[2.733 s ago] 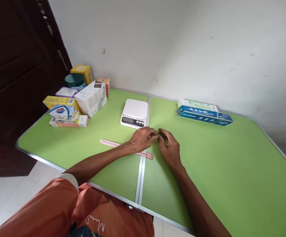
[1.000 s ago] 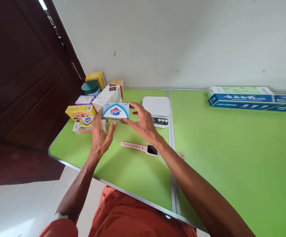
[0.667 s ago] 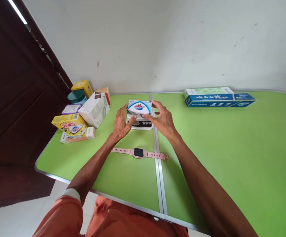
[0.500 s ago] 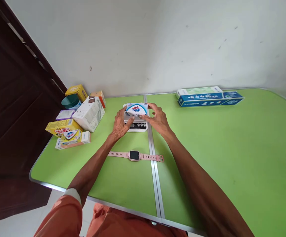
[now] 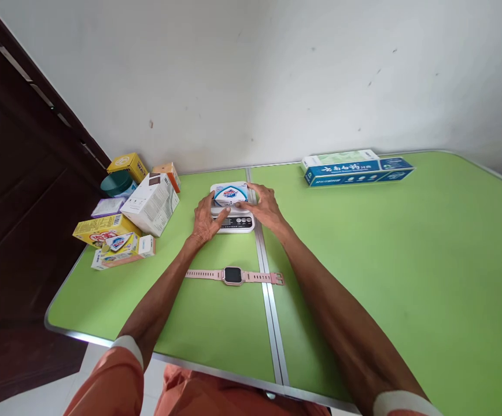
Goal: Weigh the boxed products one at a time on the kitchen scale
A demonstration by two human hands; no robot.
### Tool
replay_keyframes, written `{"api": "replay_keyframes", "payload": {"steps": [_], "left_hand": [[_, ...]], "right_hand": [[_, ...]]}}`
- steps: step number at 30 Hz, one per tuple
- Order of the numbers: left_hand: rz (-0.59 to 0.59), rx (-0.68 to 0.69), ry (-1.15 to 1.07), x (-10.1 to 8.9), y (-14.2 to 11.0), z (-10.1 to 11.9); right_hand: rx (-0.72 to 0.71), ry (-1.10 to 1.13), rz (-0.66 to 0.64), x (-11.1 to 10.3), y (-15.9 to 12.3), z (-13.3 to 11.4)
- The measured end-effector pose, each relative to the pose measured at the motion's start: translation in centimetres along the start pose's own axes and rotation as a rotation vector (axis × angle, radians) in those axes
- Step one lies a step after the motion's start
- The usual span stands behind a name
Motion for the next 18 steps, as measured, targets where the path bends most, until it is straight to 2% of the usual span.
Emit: {"api": "replay_keyframes", "payload": {"steps": [4, 10, 18], "left_hand": [[0.074, -0.032, -0.112, -0.3, -0.9, -0.9], [0.170, -0.159, -0.305, -0.2, -1.9, -2.8], [0.163, -0.183, -0.418, -0.1, -1.8, -3.9]], "right_hand": [[0.016, 0.131, 0.012, 0.2, -1.0, 0.8], [0.075, 0.411, 0.110, 0.5, -2.6, 2.2], [0.008, 0.337, 0.170, -0.3, -3.4, 1.6]]}}
Point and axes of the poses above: each hand's wrist, its own y-axis towards the middle knuckle, its own x-axis out of the palm, z = x × y, the point moved 6 cm from there along y, towards the middle knuckle, and after that the axes turned 7 degrees about x, right-handed, at the moved point
